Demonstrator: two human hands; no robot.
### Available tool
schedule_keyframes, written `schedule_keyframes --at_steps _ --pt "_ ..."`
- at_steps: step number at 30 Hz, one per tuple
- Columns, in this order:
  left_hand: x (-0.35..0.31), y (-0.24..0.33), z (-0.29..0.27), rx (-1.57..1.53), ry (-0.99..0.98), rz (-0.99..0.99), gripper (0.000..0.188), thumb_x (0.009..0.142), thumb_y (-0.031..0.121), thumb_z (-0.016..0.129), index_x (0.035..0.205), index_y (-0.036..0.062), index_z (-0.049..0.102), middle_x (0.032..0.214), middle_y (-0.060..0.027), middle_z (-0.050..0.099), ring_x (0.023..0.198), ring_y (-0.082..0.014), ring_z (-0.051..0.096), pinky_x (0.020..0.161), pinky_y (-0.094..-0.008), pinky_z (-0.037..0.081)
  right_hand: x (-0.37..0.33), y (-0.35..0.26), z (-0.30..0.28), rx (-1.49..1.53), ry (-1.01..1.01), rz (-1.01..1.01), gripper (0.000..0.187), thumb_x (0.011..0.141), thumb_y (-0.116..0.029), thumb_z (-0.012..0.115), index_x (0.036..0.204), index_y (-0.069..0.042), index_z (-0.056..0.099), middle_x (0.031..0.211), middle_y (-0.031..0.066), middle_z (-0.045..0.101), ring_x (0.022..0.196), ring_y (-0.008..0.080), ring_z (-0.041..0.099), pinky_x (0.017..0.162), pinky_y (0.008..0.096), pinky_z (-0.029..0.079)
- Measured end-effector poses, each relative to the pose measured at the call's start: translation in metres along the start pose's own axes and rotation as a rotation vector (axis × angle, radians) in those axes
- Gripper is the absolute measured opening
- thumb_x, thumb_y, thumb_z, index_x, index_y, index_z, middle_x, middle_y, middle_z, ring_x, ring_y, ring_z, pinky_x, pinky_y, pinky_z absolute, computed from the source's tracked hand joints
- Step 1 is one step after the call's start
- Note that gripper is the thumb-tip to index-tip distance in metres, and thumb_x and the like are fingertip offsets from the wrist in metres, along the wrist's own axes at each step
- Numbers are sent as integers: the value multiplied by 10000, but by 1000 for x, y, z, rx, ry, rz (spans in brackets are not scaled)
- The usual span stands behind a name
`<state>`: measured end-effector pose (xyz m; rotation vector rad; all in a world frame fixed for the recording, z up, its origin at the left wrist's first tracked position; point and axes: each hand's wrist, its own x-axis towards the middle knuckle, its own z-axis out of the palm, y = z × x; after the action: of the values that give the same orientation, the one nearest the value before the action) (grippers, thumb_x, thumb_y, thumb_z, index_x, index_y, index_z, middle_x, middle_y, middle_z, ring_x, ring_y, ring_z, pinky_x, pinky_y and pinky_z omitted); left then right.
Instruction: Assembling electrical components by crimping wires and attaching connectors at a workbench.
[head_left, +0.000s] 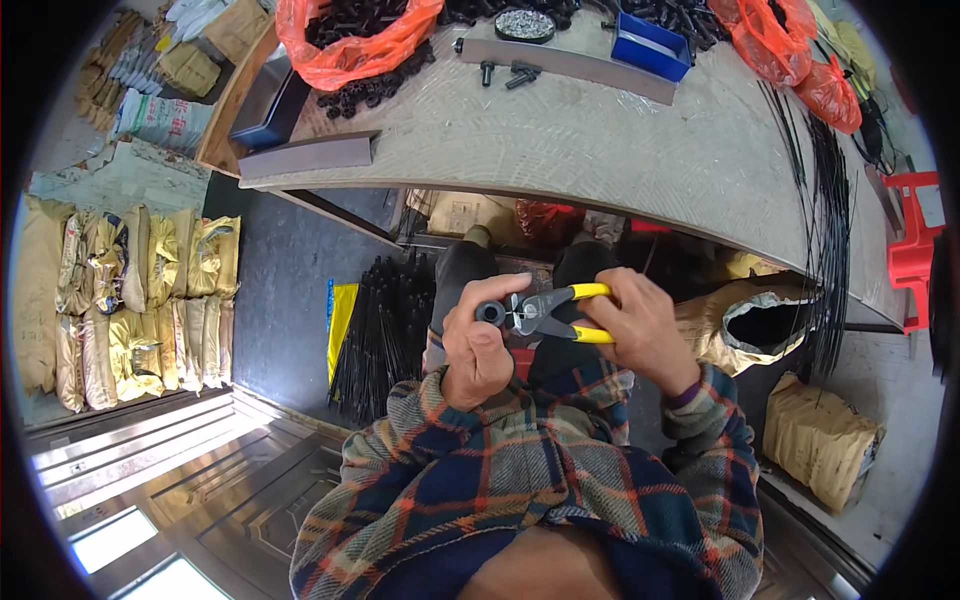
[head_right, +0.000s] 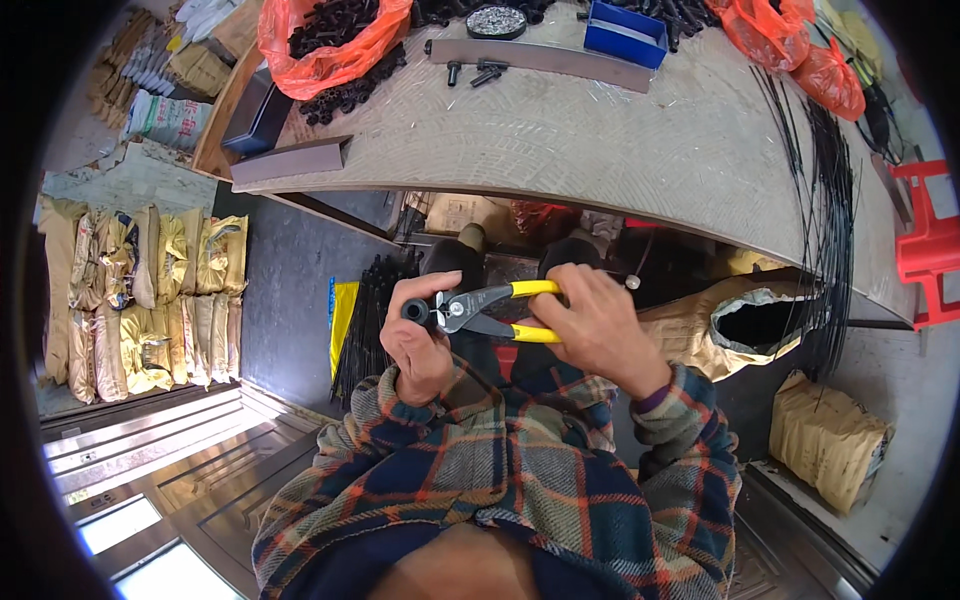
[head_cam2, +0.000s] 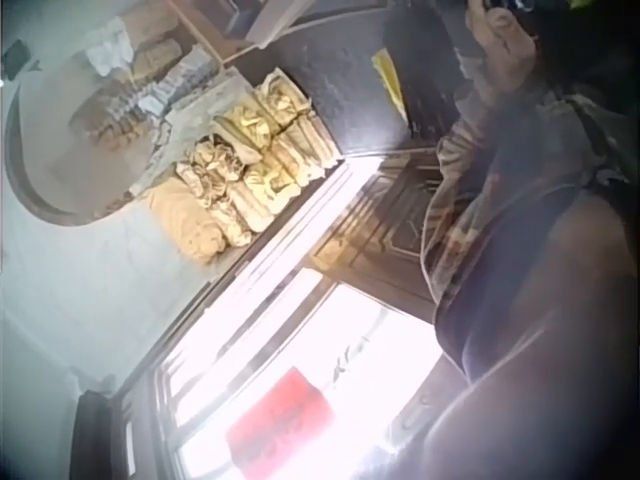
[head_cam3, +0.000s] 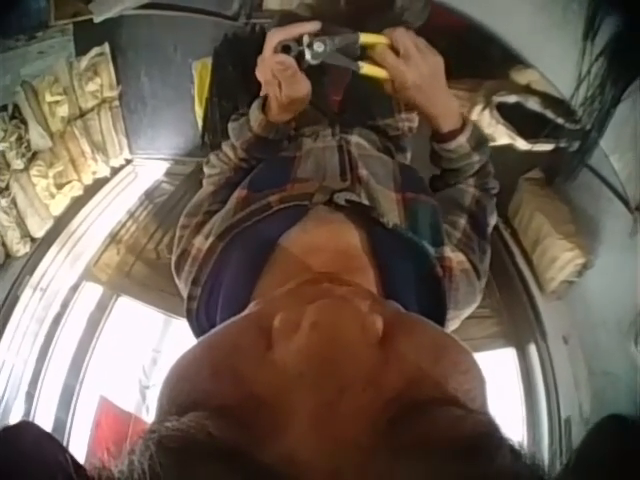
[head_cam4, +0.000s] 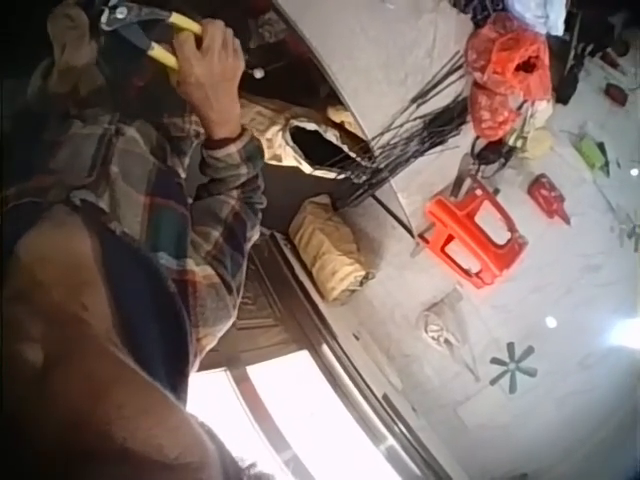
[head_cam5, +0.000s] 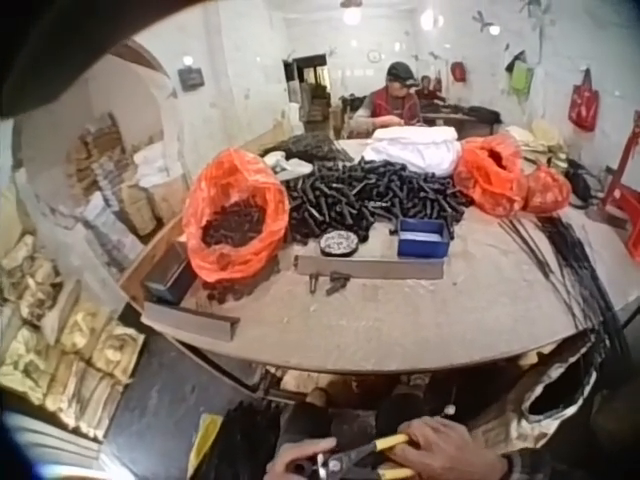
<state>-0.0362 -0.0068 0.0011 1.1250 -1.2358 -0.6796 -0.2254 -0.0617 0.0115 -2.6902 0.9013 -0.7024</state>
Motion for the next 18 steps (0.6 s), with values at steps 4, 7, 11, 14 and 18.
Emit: schedule_keyframes --at_steps 4,7,11,14,18 --pt "8 0 8 21 129 -28 721 896 580 274 945 -78 565 822 -96 538 645 -98 463 575 -203 351 -5 -1 32 221 -10 36 205 702 -160 691 849 -55 595 830 109 518 691 269 555 562 328 451" --pt "13 -14 -2 -57 117 -76 707 893 585 278 969 -68 540 695 -54 475 573 -85 405 524 -205 319 9 -2 39 612 11 100 160 747 -151 670 856 -43 625 836 103 562 676 232 570 571 276 450" --pt "7 -31 -11 -151 53 -99 680 893 577 285 990 -58 510 592 -18 401 525 -82 359 492 -228 293 64 27 18 943 34 494 182 802 -162 625 911 -19 653 820 16 595 691 56 538 581 205 435" --pt "5 -33 -11 -214 -113 -69 644 905 542 308 989 -60 519 607 -28 427 525 -85 367 496 -226 280 127 93 29 725 354 439 144 783 -156 647 832 -20 646 808 -6 577 688 94 523 653 242 431" --pt "11 -33 -12 -285 -192 -90 611 911 519 327 992 -52 530 608 -36 440 519 -86 371 489 -230 277 217 164 28 -26 331 407 143 762 -163 652 868 -69 639 878 93 527 764 261 588 686 347 462"
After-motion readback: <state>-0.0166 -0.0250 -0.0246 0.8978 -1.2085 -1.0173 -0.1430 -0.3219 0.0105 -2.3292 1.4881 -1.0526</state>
